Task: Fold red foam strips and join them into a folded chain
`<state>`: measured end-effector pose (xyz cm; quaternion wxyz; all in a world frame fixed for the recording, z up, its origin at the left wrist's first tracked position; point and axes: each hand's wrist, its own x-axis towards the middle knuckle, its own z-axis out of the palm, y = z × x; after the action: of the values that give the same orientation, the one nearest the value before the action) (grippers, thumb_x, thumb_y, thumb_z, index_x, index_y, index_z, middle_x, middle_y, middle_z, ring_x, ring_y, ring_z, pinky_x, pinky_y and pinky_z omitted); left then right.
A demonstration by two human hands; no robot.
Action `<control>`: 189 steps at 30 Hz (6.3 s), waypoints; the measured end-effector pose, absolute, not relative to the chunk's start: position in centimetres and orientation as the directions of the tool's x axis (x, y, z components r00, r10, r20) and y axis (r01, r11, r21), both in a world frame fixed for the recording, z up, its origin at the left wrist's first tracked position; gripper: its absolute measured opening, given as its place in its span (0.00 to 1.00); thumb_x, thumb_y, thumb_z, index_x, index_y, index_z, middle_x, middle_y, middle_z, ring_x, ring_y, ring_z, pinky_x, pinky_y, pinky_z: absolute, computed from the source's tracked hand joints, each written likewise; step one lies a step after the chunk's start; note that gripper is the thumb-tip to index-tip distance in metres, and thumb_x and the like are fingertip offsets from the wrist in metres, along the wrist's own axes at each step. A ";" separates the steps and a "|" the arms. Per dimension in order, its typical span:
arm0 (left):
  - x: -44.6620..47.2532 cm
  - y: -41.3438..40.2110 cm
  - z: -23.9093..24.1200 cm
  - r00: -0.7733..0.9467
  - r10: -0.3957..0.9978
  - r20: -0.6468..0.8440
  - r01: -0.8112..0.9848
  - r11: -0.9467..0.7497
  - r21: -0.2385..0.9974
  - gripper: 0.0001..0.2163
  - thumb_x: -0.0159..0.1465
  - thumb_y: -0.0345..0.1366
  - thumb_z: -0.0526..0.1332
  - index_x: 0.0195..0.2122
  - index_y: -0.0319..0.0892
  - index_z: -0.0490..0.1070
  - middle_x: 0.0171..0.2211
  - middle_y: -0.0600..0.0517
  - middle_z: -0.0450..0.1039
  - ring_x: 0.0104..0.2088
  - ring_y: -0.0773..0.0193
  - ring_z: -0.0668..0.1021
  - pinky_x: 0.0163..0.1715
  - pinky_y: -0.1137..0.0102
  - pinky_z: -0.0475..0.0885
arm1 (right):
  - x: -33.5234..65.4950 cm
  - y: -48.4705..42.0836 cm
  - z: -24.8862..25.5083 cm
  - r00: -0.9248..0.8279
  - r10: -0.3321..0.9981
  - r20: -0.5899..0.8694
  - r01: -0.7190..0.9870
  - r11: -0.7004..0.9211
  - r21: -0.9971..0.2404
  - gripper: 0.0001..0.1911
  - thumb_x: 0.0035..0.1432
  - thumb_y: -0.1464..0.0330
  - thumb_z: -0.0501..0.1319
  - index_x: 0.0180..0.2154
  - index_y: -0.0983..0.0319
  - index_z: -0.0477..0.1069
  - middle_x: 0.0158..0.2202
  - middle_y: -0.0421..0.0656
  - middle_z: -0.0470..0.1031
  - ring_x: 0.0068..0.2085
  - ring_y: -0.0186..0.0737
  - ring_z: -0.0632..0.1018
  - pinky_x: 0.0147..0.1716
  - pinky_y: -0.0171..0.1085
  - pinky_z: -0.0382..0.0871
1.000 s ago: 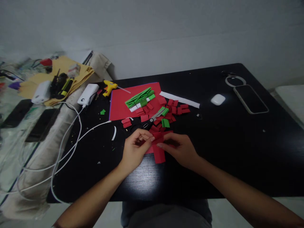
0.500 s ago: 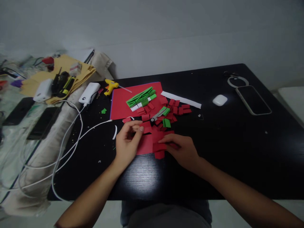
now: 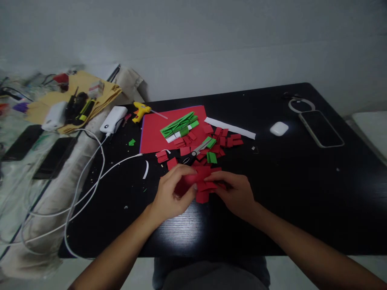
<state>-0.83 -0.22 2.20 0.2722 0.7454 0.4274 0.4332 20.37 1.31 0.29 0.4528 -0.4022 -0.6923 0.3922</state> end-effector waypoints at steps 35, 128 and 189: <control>0.7 -1.0 0.9 0.021 0.966 0.257 0.179 -0.257 0.950 0.04 0.63 0.29 0.70 0.33 0.41 0.77 0.36 0.50 0.81 0.36 0.66 0.83 0.37 0.73 0.77 | 19.6 1.1 0.8 -0.115 0.987 0.112 -0.011 0.112 -0.994 0.08 0.51 0.65 0.77 0.28 0.58 0.80 0.29 0.40 0.85 0.30 0.39 0.85 0.30 0.33 0.82; -0.8 0.1 2.4 0.152 0.974 0.168 0.367 -0.214 0.905 0.04 0.65 0.35 0.69 0.40 0.42 0.80 0.35 0.51 0.84 0.30 0.67 0.81 0.29 0.75 0.74 | 20.4 2.1 1.6 -0.263 0.956 0.132 0.021 0.143 -0.990 0.06 0.53 0.71 0.75 0.34 0.55 0.84 0.34 0.39 0.86 0.36 0.39 0.86 0.40 0.35 0.79; 0.6 -0.5 1.8 -0.032 0.993 0.118 0.255 -0.106 0.961 0.03 0.64 0.34 0.67 0.35 0.41 0.79 0.30 0.52 0.82 0.32 0.66 0.81 0.35 0.73 0.77 | 19.1 1.5 0.3 -0.348 0.852 -0.391 -0.321 -0.500 -0.804 0.15 0.47 0.62 0.78 0.36 0.62 0.83 0.36 0.44 0.86 0.37 0.43 0.85 0.44 0.42 0.79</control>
<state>0.63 -0.54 1.82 0.3914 0.5752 0.5420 0.4713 19.10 1.45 0.33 0.3870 -0.4195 -0.3164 0.7577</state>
